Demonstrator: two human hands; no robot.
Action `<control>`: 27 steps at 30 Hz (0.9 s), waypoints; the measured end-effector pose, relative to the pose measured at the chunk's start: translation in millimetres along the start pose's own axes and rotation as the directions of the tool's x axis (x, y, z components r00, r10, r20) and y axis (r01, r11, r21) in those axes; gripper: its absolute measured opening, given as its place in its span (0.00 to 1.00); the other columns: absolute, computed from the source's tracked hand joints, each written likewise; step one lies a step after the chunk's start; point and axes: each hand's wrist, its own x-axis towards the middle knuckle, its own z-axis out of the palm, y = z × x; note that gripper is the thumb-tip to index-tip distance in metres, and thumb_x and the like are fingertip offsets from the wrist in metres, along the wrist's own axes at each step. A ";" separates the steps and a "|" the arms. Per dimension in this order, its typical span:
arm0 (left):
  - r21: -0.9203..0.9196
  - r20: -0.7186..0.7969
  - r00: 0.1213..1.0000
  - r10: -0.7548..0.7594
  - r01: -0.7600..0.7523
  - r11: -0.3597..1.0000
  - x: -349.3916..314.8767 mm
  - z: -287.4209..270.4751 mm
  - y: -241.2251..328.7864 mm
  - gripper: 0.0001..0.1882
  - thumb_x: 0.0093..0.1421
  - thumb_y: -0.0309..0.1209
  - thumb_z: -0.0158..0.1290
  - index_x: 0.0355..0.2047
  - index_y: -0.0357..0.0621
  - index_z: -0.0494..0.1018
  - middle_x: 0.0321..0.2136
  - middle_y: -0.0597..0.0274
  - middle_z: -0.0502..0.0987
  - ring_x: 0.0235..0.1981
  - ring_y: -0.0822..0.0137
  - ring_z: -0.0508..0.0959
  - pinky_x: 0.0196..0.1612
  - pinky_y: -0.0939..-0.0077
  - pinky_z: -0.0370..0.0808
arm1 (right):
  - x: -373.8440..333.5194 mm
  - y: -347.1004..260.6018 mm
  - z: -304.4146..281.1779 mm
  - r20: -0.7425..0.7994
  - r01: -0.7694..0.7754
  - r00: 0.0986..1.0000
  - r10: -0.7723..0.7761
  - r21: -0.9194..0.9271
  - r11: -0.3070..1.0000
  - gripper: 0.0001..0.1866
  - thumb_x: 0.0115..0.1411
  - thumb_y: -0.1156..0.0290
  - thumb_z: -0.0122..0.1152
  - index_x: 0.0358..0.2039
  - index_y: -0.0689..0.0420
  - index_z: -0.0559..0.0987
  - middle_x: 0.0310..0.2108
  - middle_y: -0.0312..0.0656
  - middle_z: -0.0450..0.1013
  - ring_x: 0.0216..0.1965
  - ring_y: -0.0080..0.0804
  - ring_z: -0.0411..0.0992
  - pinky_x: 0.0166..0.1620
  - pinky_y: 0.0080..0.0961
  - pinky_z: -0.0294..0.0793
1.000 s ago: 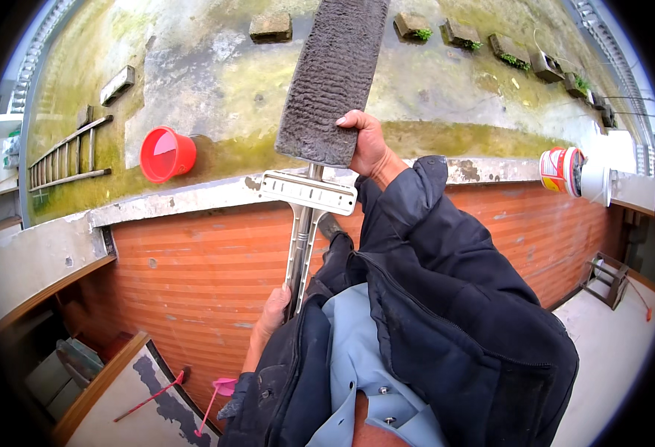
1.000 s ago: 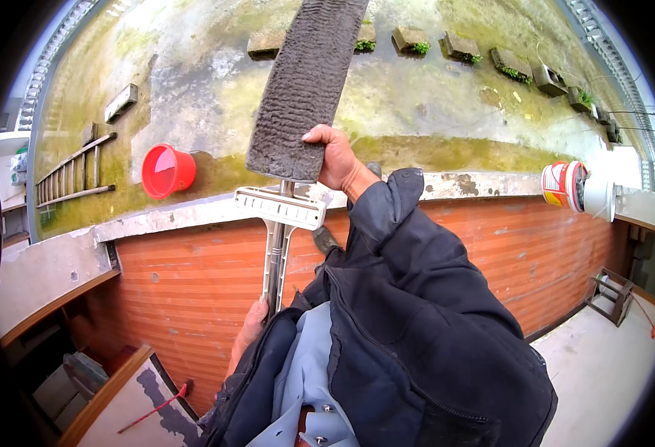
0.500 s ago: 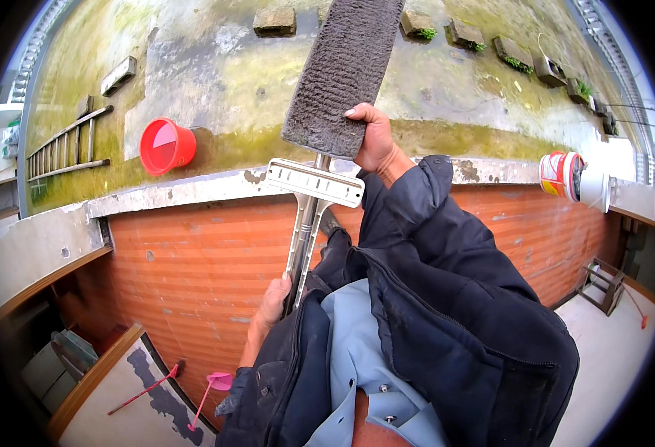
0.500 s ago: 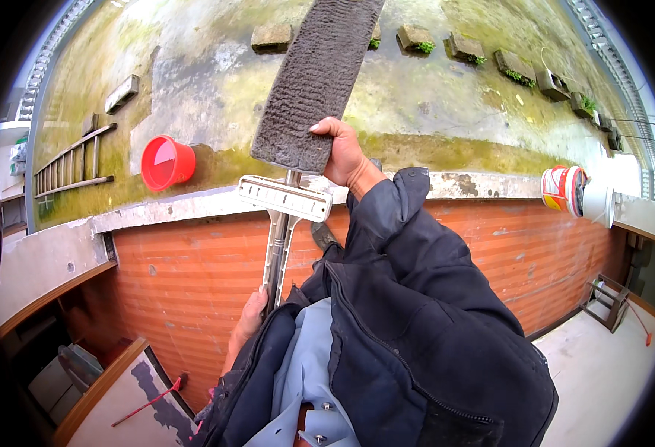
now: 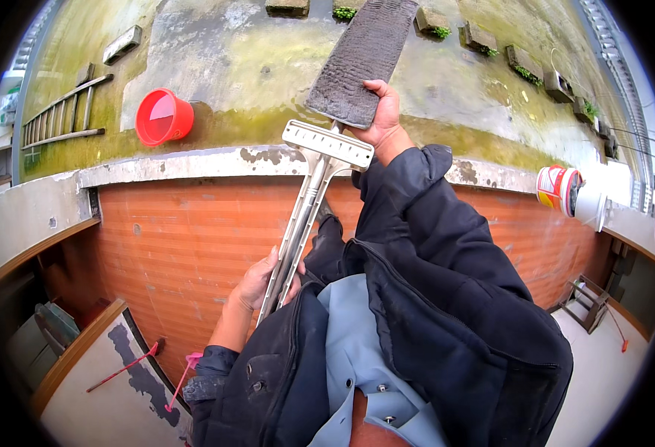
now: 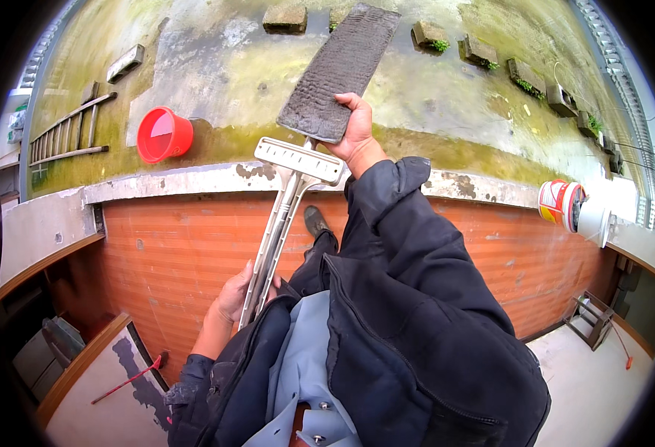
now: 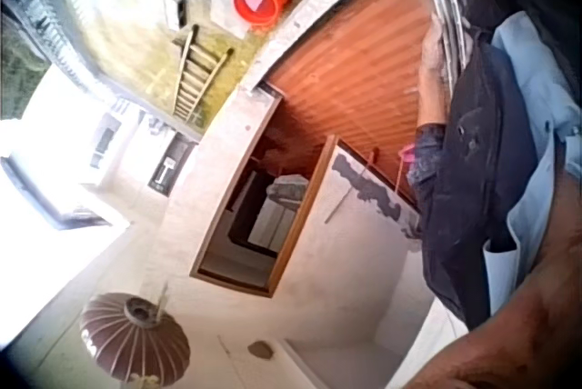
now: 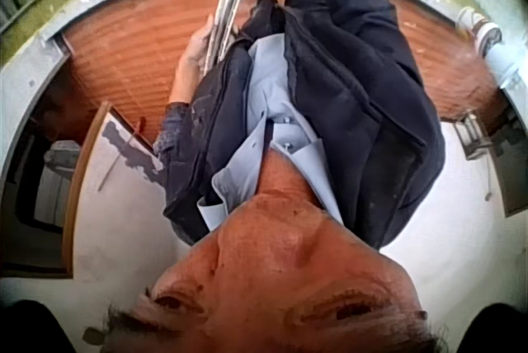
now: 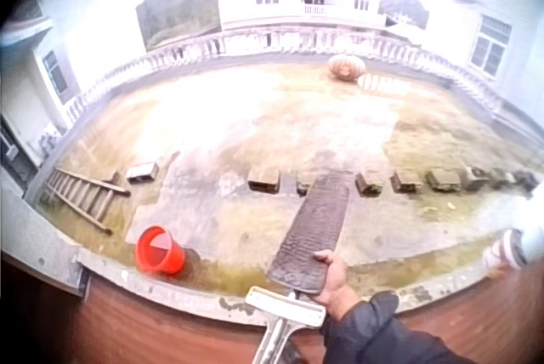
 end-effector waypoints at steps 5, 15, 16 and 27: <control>-0.075 -0.050 0.997 -0.051 0.047 0.996 -3.0 16.3 11.2 0.37 0.65 0.65 0.35 0.38 0.37 0.69 0.11 0.57 0.69 0.07 0.70 0.66 0.11 0.79 0.66 | 4.3 -2.2 -5.7 0.095 -0.061 0.993 0.064 -0.031 0.998 0.29 0.52 0.62 0.51 0.54 0.60 0.70 0.51 0.53 0.72 0.48 0.56 0.72 0.48 0.59 0.71; 0.440 -0.279 0.951 0.130 0.006 0.898 -8.9 39.1 12.4 0.35 0.67 0.61 0.34 0.25 0.39 0.69 0.10 0.61 0.69 0.08 0.72 0.68 0.12 0.81 0.65 | -14.9 -0.2 11.0 0.026 0.046 0.999 -0.044 -0.084 0.995 0.27 0.53 0.66 0.48 0.53 0.66 0.70 0.51 0.53 0.72 0.50 0.52 0.72 0.55 0.50 0.71; 0.449 -0.284 0.949 0.139 0.003 0.894 -9.3 39.4 12.5 0.35 0.67 0.61 0.35 0.25 0.39 0.69 0.10 0.61 0.69 0.08 0.72 0.69 0.13 0.81 0.65 | -15.1 0.6 11.4 0.025 0.050 0.999 -0.048 -0.072 0.996 0.27 0.53 0.66 0.48 0.53 0.66 0.70 0.51 0.53 0.72 0.50 0.52 0.72 0.56 0.49 0.70; 0.555 -0.271 0.937 0.219 -0.034 0.831 -6.8 37.6 8.9 0.35 0.67 0.61 0.36 0.24 0.39 0.69 0.11 0.62 0.69 0.11 0.73 0.69 0.14 0.78 0.65 | -22.3 -5.9 13.7 0.028 0.075 0.997 -0.074 -0.033 0.997 0.30 0.52 0.67 0.50 0.57 0.62 0.67 0.53 0.54 0.71 0.52 0.55 0.72 0.55 0.55 0.72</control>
